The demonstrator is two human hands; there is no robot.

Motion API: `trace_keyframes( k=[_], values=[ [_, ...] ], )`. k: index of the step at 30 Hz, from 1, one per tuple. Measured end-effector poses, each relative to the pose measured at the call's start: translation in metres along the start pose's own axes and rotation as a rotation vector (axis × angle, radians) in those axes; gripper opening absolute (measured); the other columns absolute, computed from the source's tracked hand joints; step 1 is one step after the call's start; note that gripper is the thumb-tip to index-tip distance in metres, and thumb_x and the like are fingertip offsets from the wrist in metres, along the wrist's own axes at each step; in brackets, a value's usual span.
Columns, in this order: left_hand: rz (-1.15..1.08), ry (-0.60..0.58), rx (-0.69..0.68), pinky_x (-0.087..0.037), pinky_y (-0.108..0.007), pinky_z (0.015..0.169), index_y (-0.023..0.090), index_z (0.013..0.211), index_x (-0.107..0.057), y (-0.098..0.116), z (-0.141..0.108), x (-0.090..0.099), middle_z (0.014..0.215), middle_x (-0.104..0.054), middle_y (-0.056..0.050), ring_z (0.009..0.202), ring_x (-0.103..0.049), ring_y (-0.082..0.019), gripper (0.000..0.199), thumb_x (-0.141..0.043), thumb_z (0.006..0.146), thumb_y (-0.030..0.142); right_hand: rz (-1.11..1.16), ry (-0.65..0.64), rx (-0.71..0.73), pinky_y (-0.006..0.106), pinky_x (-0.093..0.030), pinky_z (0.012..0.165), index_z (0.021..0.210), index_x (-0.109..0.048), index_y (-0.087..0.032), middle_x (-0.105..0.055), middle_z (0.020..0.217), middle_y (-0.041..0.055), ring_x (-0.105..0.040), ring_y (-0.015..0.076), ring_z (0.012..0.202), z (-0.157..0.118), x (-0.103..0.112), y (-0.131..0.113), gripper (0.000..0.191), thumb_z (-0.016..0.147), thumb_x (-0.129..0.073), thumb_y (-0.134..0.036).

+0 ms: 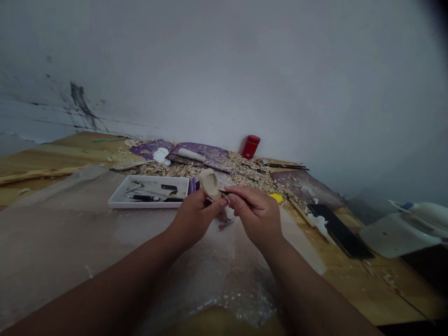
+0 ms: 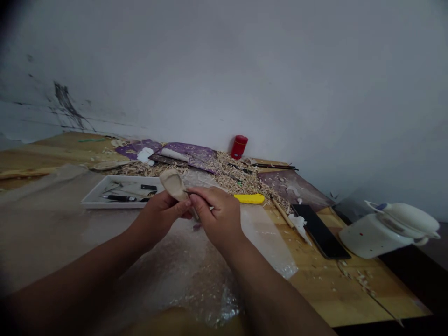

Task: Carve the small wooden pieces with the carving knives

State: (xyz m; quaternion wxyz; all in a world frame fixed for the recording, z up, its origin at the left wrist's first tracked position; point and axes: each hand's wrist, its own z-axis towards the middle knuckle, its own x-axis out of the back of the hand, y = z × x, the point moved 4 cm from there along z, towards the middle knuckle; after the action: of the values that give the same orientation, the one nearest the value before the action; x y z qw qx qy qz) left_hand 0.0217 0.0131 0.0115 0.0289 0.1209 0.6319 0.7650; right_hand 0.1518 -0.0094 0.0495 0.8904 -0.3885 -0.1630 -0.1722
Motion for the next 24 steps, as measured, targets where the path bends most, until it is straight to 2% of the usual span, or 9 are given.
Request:
trace_keyframes(
  k=[4,8,12,14,16,21,24],
  values=[
    [0.163,0.006,-0.025,-0.046,-0.029,0.061,0.014,0.082,-0.057,-0.003,0.0,0.002,0.068,-0.062,-0.003,0.062,-0.058,-0.015,0.031,-0.051,0.075,0.044,-0.009,0.039,0.105,0.024,-0.047,0.066,0.092,-0.065,-0.024,-0.065,0.08,-0.0016,-0.059,0.0103,0.072,0.001,0.001,-0.006,0.019,0.077,-0.057,-0.016],
    [0.182,0.009,-0.065,-0.045,-0.027,0.058,0.015,0.075,-0.055,-0.003,0.001,0.002,0.065,-0.061,-0.002,0.06,-0.058,-0.014,0.029,-0.051,0.075,0.043,-0.031,0.07,0.157,0.026,-0.046,0.071,0.09,-0.065,-0.021,-0.064,0.082,0.0008,-0.058,0.012,0.078,0.001,0.002,-0.012,0.02,0.074,-0.057,-0.011],
    [0.165,0.025,-0.093,-0.044,-0.027,0.06,0.015,0.079,-0.055,-0.002,0.002,0.004,0.065,-0.061,-0.002,0.062,-0.058,-0.014,0.025,-0.051,0.076,0.039,-0.006,-0.017,0.156,0.027,-0.047,0.07,0.096,-0.063,-0.018,-0.062,0.089,0.0038,-0.058,0.0132,0.078,0.002,0.001,-0.014,0.025,0.071,-0.061,-0.016],
    [0.17,0.027,-0.095,-0.044,-0.027,0.061,0.015,0.081,-0.055,-0.003,0.003,0.006,0.066,-0.061,-0.002,0.063,-0.058,-0.014,0.026,-0.05,0.077,0.04,0.01,-0.065,0.165,0.028,-0.047,0.071,0.099,-0.062,-0.018,-0.061,0.09,0.004,-0.058,0.0134,0.079,0.002,0.001,-0.014,0.024,0.075,-0.058,-0.018],
    [0.2,0.028,-0.102,-0.043,-0.027,0.061,0.015,0.081,-0.055,-0.004,0.004,0.007,0.067,-0.062,-0.002,0.063,-0.058,-0.014,0.026,-0.049,0.077,0.04,-0.027,-0.059,0.173,0.028,-0.046,0.073,0.097,-0.062,-0.02,-0.063,0.087,0.0031,-0.058,0.0132,0.081,0.002,0.001,-0.014,0.02,0.079,-0.052,-0.018],
    [0.383,0.049,-0.142,-0.04,-0.026,0.06,0.016,0.078,-0.058,-0.001,0.005,0.008,0.068,-0.062,-0.001,0.064,-0.056,-0.014,0.023,-0.047,0.079,0.036,-0.157,-0.013,0.097,0.025,-0.045,0.067,0.098,-0.06,-0.022,-0.064,0.084,0.0008,-0.058,0.0124,0.075,0.002,0.0,-0.009,0.022,0.077,-0.054,-0.016],
    [0.521,0.065,-0.178,-0.038,-0.026,0.061,0.016,0.077,-0.059,0.006,0.004,0.008,0.071,-0.062,-0.002,0.066,-0.055,-0.015,0.02,-0.049,0.077,0.033,-0.206,-0.021,0.032,0.023,-0.043,0.06,0.088,-0.061,-0.021,-0.063,0.076,-0.0005,-0.056,0.0116,0.068,0.003,0.0,-0.008,0.013,0.076,-0.056,-0.018]
  ],
)
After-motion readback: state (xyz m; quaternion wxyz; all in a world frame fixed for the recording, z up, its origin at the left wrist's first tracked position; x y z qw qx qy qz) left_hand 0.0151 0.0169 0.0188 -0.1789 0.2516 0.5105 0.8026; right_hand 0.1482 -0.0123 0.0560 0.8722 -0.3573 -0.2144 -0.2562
